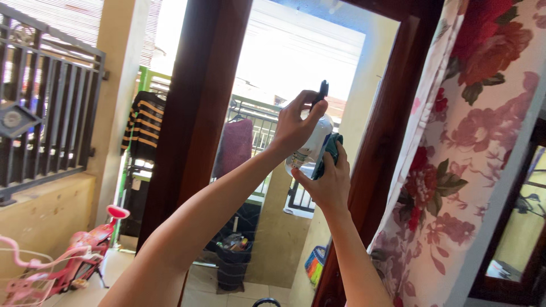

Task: The person cleans a glass door by spraying liquid from a bottle onto the surface and then wiping it with a cloth.

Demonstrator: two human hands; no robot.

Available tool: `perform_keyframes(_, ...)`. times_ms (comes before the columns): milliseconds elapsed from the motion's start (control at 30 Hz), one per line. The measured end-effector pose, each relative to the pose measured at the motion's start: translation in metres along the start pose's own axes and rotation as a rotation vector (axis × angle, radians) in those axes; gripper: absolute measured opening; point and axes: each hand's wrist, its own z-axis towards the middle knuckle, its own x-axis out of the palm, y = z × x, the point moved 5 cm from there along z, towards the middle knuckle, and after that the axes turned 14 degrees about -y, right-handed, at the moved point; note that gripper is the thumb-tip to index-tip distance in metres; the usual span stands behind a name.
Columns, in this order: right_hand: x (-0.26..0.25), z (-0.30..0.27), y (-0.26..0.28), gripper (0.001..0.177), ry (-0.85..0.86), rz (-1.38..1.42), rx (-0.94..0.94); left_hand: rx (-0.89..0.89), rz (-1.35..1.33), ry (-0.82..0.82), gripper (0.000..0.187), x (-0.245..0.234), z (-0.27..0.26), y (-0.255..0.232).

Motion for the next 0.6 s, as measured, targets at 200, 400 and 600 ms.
perform_keyframes(200, 0.011, -0.007, 0.028, 0.085, -0.008, 0.088, -0.031, -0.063, 0.039, -0.077, 0.048, -0.049, -0.007, 0.001)
perform_keyframes(400, 0.020, -0.014, 0.051, 0.088, 0.054, 0.149, -0.039, -0.070, 0.138, -0.163, 0.049, -0.087, -0.018, -0.010)
perform_keyframes(600, 0.020, -0.035, 0.061, 0.088, 0.096, 0.190, -0.087, -0.101, 0.234, -0.186, 0.050, -0.110, -0.039, -0.004)
